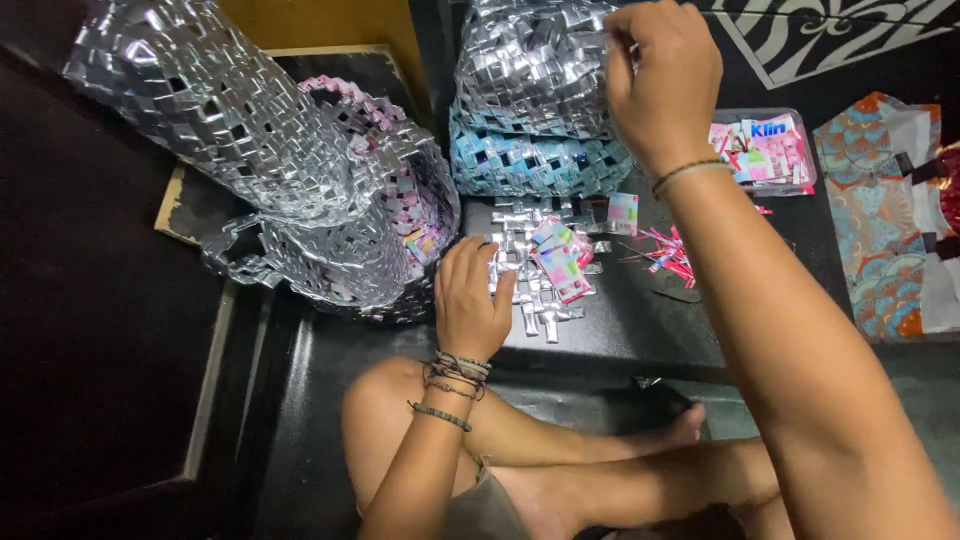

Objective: The person folds individual plastic detergent wrappers and adds them to a pile, occasionally using scissors to cut strips from the wrappers.

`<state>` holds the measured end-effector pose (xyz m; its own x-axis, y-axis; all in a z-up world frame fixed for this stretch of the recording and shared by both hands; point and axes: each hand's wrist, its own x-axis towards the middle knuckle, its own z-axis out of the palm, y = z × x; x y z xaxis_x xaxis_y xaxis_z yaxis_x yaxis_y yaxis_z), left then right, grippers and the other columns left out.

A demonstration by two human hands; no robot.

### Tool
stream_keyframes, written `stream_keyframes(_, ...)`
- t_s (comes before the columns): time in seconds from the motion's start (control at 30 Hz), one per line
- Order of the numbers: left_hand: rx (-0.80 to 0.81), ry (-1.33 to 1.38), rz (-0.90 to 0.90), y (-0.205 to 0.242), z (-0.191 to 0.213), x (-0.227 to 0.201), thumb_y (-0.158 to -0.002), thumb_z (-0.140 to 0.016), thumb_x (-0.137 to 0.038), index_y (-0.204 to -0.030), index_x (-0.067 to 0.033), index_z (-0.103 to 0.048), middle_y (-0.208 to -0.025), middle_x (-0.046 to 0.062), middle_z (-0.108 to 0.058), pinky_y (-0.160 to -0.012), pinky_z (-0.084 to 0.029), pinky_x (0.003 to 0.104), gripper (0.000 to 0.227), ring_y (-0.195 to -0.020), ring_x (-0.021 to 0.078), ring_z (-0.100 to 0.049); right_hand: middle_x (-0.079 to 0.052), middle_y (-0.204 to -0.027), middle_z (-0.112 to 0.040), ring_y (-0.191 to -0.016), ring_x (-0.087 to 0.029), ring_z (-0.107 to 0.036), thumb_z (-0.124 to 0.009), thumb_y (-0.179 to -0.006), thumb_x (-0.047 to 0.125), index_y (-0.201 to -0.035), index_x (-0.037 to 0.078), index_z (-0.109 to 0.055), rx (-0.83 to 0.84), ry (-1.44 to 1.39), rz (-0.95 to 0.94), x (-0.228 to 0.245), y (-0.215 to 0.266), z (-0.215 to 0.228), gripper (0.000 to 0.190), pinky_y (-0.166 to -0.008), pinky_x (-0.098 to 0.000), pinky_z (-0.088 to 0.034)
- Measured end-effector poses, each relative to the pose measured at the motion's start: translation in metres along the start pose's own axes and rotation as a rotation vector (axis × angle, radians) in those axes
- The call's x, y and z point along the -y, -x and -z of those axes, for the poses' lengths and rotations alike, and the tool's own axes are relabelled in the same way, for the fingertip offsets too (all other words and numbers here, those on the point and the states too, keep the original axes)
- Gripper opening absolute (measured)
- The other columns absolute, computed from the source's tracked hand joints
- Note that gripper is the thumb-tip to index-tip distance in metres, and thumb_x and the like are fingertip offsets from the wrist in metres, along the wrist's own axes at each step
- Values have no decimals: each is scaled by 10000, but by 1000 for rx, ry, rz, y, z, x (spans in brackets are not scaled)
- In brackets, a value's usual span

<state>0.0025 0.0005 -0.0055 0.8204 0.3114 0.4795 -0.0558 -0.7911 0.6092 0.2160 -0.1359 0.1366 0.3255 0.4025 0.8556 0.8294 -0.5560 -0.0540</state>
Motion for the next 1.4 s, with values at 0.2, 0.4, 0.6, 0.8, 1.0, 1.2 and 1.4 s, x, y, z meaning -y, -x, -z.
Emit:
stream_keyframes(0.2,38,-38,44,2,-8,7,-968,-572,-283,-1334,-19,-552,-1428,201,-539,-1133,-330,514,452,-1367,372,-452,-51,-1138,-696,-995,-247,-562,-806,-853,7,-1221,74,-758,98,197,95,-10,7,-12,378,-852,-362,-433)
stream_keyframes(0.4,43,-102,-33,0,-8,4,-954,-601,-316,-1409,-16,-526,-1483,239,-480,-1142,-332,510,550,-1374,391,-438,-133,-1204,-631,-1060,-298,-547,-761,-866,-38,-1248,15,-662,93,23,6,37,46,26,398,-934,-416,-399)
stream_keyframes(0.6,64,-152,-153,4,-11,7,-1015,-512,-508,-1389,-32,-552,-1402,261,-529,-1106,-359,545,607,-1359,415,-466,-82,-1125,-634,-1077,-304,-588,-701,-929,202,-1196,124,-684,129,55,-84,48,190,24,278,-909,-445,-402)
stream_keyframes(0.8,46,-132,-107,4,-19,18,-1004,-544,-497,-1400,-39,-542,-1413,258,-527,-1104,-365,554,605,-1371,415,-467,-59,-1134,-634,-1091,-275,-598,-626,-980,282,-1192,130,-680,172,98,-91,62,203,30,267,-929,-442,-408)
stream_keyframes(1.0,124,-135,-35,3,-17,16,-995,-492,-569,-1425,-57,-514,-1452,266,-497,-1117,-352,555,669,-1394,411,-450,-87,-1169,-617,-1143,-279,-577,-536,-1027,442,-1254,102,-654,262,108,-138,64,202,31,426,-959,-438,-400)
stream_keyframes(1.2,117,-218,-73,4,-22,18,-995,-499,-571,-1421,-46,-512,-1464,280,-482,-1113,-355,560,676,-1388,423,-456,-101,-1157,-607,-1143,-293,-565,-506,-1042,516,-1272,82,-639,304,105,-153,63,205,29,509,-974,-456,-388)
stream_keyframes(1.4,112,-261,-82,6,-26,19,-994,-478,-599,-1425,-61,-509,-1469,263,-480,-1127,-346,536,690,-1388,405,-462,-82,-1107,-600,-1111,-276,-567,-515,-1021,531,-1241,96,-637,302,119,-153,61,208,27,503,-952,-448,-398)
